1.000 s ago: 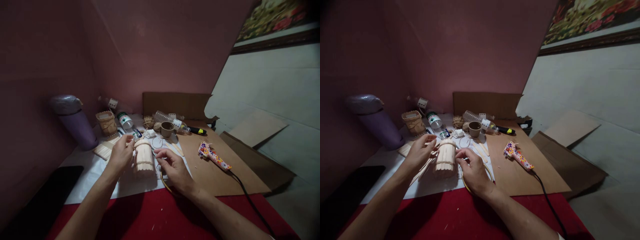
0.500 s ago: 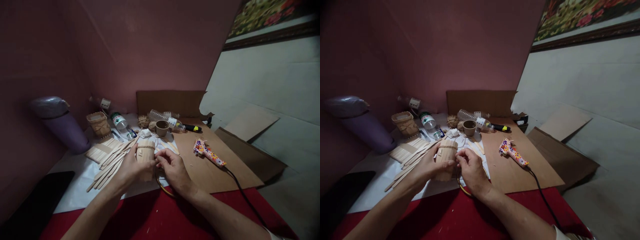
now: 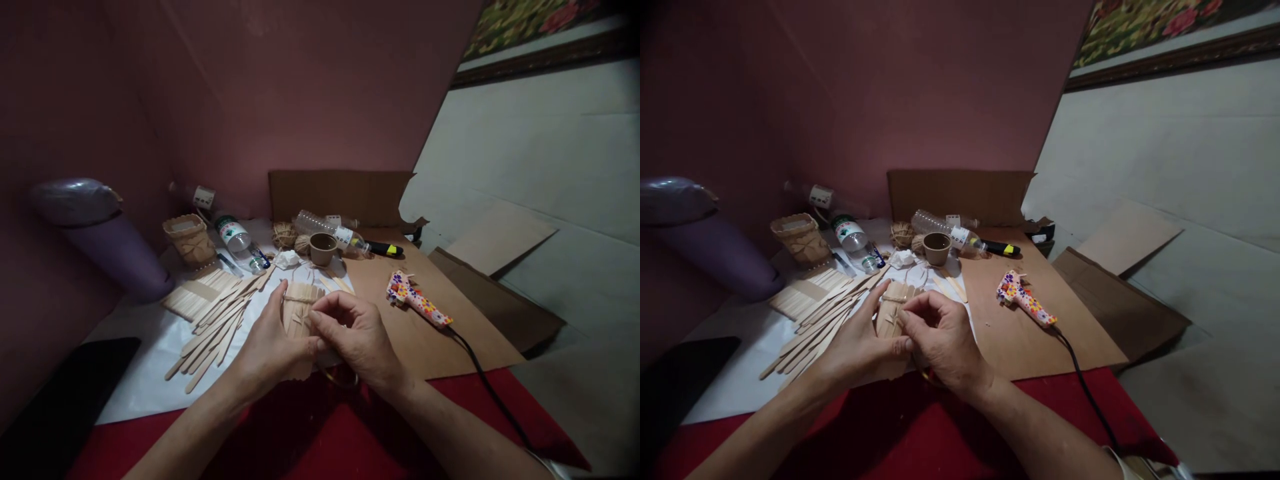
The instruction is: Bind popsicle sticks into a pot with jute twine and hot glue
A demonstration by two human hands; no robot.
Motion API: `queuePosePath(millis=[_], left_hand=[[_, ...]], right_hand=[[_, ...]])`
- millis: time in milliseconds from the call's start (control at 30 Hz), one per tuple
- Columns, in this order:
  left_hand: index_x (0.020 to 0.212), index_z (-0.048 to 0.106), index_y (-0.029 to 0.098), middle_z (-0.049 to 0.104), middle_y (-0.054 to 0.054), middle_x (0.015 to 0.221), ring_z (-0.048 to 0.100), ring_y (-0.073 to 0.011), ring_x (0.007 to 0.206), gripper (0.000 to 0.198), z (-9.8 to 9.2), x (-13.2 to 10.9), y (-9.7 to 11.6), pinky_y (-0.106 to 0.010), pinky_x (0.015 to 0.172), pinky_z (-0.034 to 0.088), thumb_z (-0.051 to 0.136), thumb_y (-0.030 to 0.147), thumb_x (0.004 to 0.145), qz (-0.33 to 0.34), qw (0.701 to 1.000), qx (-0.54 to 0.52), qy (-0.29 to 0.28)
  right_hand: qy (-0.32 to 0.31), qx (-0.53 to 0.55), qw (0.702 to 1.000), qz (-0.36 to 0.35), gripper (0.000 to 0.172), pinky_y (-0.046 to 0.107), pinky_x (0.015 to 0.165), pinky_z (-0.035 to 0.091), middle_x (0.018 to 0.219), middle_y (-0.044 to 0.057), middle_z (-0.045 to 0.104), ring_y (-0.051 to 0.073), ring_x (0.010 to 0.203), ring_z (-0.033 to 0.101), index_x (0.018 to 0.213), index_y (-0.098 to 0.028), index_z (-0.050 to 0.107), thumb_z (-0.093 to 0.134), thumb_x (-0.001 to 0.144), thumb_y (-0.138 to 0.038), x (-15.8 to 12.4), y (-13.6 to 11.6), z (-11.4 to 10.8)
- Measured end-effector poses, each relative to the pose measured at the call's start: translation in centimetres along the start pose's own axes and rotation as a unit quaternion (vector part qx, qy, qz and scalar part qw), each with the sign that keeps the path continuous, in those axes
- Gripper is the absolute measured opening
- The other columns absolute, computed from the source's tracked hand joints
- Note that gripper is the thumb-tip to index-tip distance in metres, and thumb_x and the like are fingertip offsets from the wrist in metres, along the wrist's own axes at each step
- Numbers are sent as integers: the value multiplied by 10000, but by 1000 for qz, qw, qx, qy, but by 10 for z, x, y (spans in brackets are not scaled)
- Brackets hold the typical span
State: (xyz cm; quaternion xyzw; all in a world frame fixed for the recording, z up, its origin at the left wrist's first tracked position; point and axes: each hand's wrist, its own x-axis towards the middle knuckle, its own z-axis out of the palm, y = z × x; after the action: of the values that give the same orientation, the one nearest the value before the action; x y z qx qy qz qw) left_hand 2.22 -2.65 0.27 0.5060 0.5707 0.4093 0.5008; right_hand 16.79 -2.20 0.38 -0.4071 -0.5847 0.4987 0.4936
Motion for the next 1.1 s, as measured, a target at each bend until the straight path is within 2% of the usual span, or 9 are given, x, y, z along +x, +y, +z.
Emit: queuePosePath(millis=[167,333,467,767,1000,1100], left_hand=[[1524,212,174,581,-182,1315,651,-297,1035,1188,-1,-3,-1,-328,750,560,865,396,557,29,999,-16,-6],[1522,240,175,662,-166,1182,677,-291,962,1145,3,-9,8,-330,720,565,861,344,574,5,998,-57,2],[1526,228,186,668,-159,1167,675,-308,964,1158,5,-12,14,-366,733,570,864,331,568,11,996,-90,2],[1517,269,225,578,-180,1302,613,-352,1096,1081,2,-6,1,-477,901,507,830,428,615,44,995,-85,8],[1493,322,223,595,-136,1318,568,-323,1197,905,2,-6,2,-433,1013,436,749,432,723,68,989,-128,11],[1493,309,228,572,-136,1349,556,-316,1214,873,0,-4,0,-437,1030,420,721,439,753,90,990,-106,5]], right_hand=[[7,3,1000,5,133,240,568,416,674,-23,575,111,603,505,742,-183,621,662,793,-300,3,5,-3],[2,37,999,5,130,227,541,388,639,-37,552,95,570,477,724,-174,610,672,760,-282,9,3,-9],[-13,58,998,21,145,224,511,368,603,-44,546,83,527,452,704,-167,609,697,726,-280,10,-1,-10],[-9,91,996,22,144,206,492,367,599,-48,539,71,515,451,707,-165,611,705,729,-272,10,-1,-9],[-17,88,996,3,133,202,505,367,618,-42,549,73,540,458,727,-170,606,687,777,-263,9,2,-8],[-14,82,997,-3,128,203,501,360,620,-45,539,73,540,447,729,-173,601,679,786,-257,8,4,-6]])
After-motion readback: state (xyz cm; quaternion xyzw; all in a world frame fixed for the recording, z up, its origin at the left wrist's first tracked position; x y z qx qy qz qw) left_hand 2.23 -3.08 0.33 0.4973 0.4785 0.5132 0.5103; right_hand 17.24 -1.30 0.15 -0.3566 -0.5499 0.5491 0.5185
